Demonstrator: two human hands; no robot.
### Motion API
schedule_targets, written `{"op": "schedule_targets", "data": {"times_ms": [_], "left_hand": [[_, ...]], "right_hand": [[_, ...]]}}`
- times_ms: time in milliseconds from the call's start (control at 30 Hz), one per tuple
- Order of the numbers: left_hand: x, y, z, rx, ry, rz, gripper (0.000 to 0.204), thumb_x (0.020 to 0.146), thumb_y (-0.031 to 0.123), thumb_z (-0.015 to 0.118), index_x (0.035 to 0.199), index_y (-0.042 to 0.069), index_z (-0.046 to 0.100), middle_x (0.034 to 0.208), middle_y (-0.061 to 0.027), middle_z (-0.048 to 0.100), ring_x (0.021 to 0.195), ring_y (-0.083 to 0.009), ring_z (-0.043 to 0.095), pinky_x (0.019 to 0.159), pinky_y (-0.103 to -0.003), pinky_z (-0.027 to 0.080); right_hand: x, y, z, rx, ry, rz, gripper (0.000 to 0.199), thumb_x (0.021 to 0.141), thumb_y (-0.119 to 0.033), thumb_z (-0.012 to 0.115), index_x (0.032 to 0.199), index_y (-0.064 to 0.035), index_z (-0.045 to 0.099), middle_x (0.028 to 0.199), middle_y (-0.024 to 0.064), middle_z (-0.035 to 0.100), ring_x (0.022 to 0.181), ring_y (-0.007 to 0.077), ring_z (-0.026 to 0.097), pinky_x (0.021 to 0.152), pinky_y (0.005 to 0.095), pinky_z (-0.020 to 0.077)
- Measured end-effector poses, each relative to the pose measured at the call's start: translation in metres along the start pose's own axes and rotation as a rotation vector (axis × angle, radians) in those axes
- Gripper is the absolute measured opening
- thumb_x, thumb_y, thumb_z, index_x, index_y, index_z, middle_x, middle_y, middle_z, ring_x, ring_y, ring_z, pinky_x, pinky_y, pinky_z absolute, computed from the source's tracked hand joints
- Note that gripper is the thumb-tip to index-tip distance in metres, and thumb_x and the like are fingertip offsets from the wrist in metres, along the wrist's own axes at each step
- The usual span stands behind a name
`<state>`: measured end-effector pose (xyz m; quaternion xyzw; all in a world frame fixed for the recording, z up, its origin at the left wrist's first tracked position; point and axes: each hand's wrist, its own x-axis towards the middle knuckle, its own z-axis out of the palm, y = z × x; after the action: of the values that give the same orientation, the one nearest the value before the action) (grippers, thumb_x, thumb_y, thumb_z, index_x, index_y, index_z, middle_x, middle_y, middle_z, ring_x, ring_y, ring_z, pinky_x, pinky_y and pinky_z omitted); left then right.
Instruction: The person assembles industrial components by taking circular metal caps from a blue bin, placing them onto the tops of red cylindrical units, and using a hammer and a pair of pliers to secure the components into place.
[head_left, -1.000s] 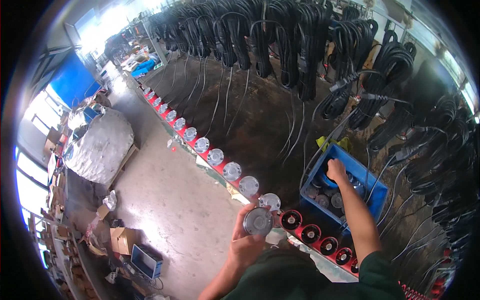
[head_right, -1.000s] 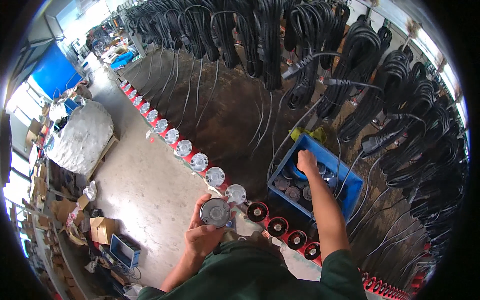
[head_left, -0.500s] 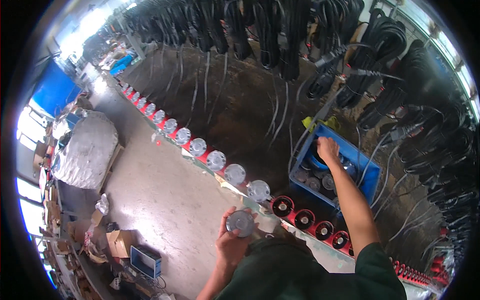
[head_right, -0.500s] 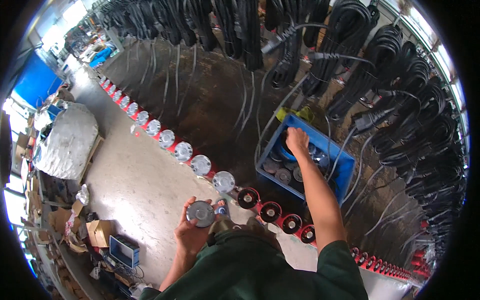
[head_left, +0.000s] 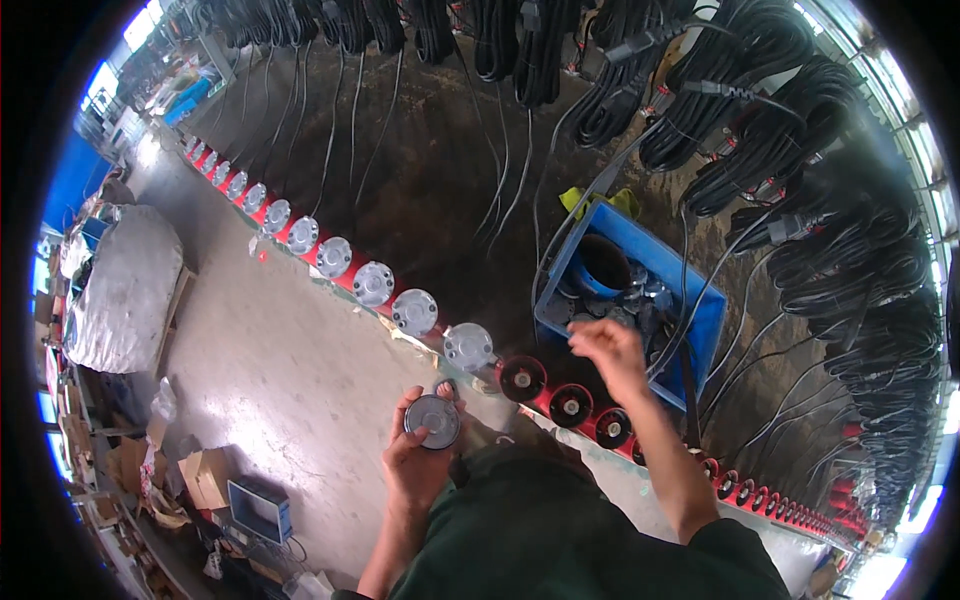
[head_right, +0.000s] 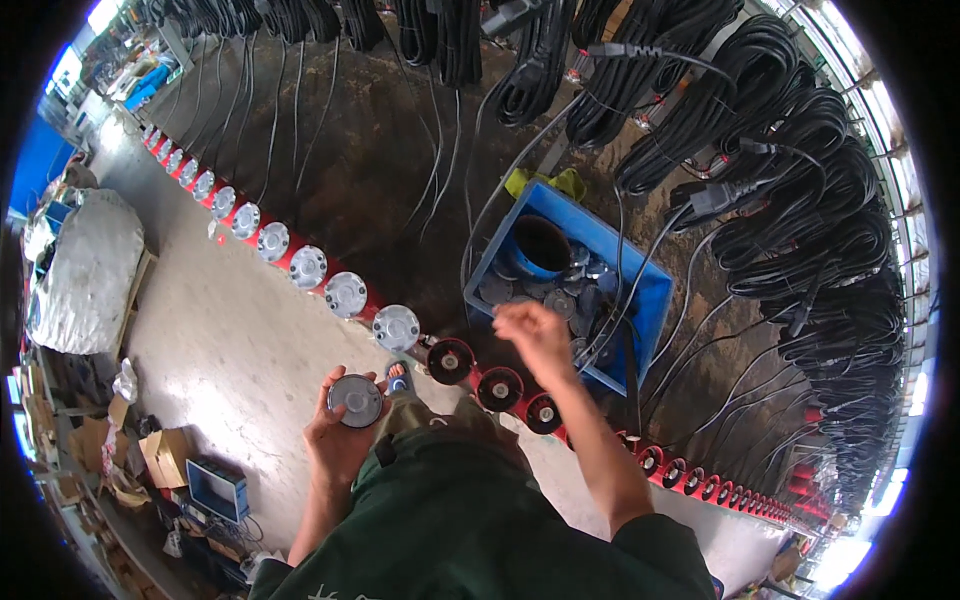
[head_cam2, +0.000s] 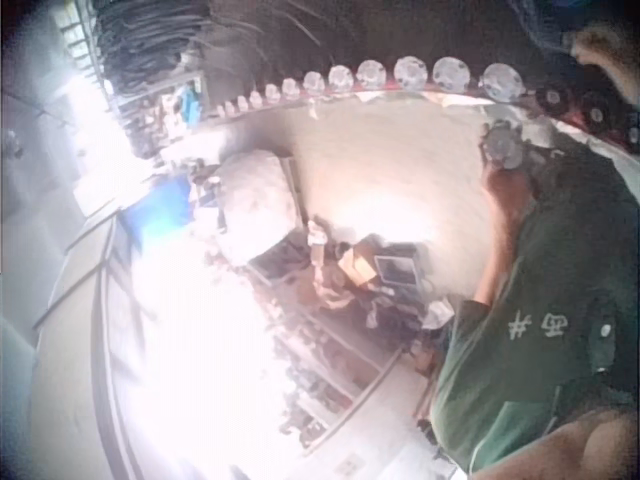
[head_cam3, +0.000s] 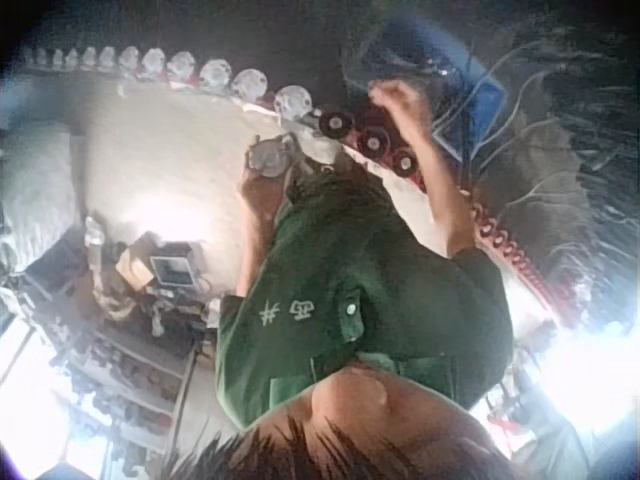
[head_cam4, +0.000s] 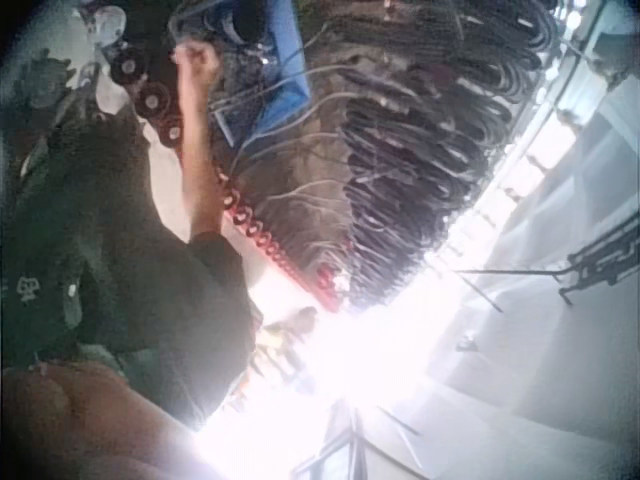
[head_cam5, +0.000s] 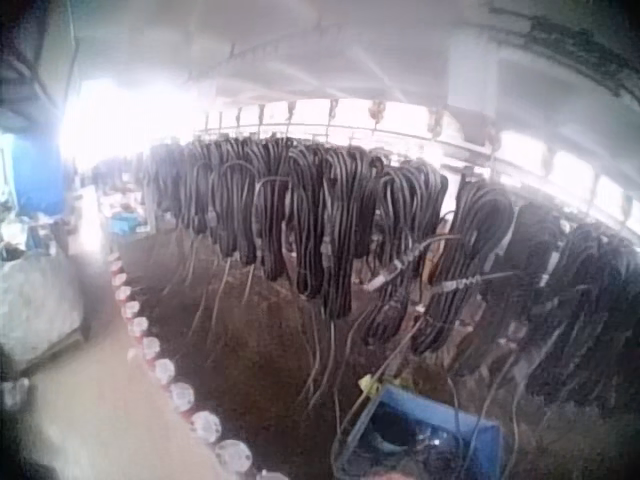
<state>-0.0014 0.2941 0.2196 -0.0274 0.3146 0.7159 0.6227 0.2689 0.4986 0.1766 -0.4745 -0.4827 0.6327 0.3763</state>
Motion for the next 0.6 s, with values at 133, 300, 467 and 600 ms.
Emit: {"op": "schedule_targets", "data": {"times_ms": [133, 300, 467, 600], "left_hand": [[0.003, -0.005, -0.003, -0.022, 0.016, -0.01, 0.058, 0.088, 0.013, 0.062, 0.145, 0.013, 0.051, 0.141, -0.0246, 0.061, 0.136, -0.0441, 0.056, 0.114, -0.058, 0.047], [0.005, -0.007, -0.004, 0.016, 0.023, -0.004, 0.055, 0.089, 0.015, 0.062, 0.144, 0.013, 0.052, 0.141, -0.0249, 0.061, 0.134, -0.0437, 0.057, 0.111, -0.058, 0.049], [0.008, -0.01, -0.005, 0.002, 0.019, 0.004, 0.053, 0.09, 0.014, 0.061, 0.142, 0.013, 0.052, 0.141, -0.0251, 0.061, 0.133, -0.0439, 0.058, 0.109, -0.057, 0.052], [0.006, -0.013, -0.013, 0.032, 0.015, -0.012, 0.053, 0.09, 0.015, 0.062, 0.143, 0.014, 0.052, 0.141, -0.025, 0.06, 0.133, -0.0438, 0.058, 0.11, -0.058, 0.051]], "right_hand": [[-0.042, 0.02, 0.037, -0.65, -0.128, -0.374, 0.011, 0.086, -0.004, 0.082, 0.093, -0.0012, 0.075, 0.117, 0.0123, 0.076, 0.096, 0.0254, 0.075, 0.086, 0.0336, 0.0601], [-0.034, 0.03, 0.052, -0.877, -0.178, -0.694, 0.021, 0.077, -0.007, 0.085, 0.095, -0.0046, 0.075, 0.107, 0.0097, 0.075, 0.096, 0.0303, 0.07, 0.084, 0.0397, 0.0579], [-0.033, 0.028, 0.055, -0.888, -0.192, -0.69, 0.032, 0.078, -0.009, 0.085, 0.108, -0.0062, 0.074, 0.106, 0.0093, 0.074, 0.095, 0.0312, 0.07, 0.085, 0.0407, 0.0578], [-0.03, 0.03, 0.055, -0.867, -0.209, -0.686, 0.033, 0.078, -0.009, 0.085, 0.108, -0.0062, 0.073, 0.106, 0.0097, 0.074, 0.095, 0.0317, 0.069, 0.085, 0.0413, 0.0577]]}}
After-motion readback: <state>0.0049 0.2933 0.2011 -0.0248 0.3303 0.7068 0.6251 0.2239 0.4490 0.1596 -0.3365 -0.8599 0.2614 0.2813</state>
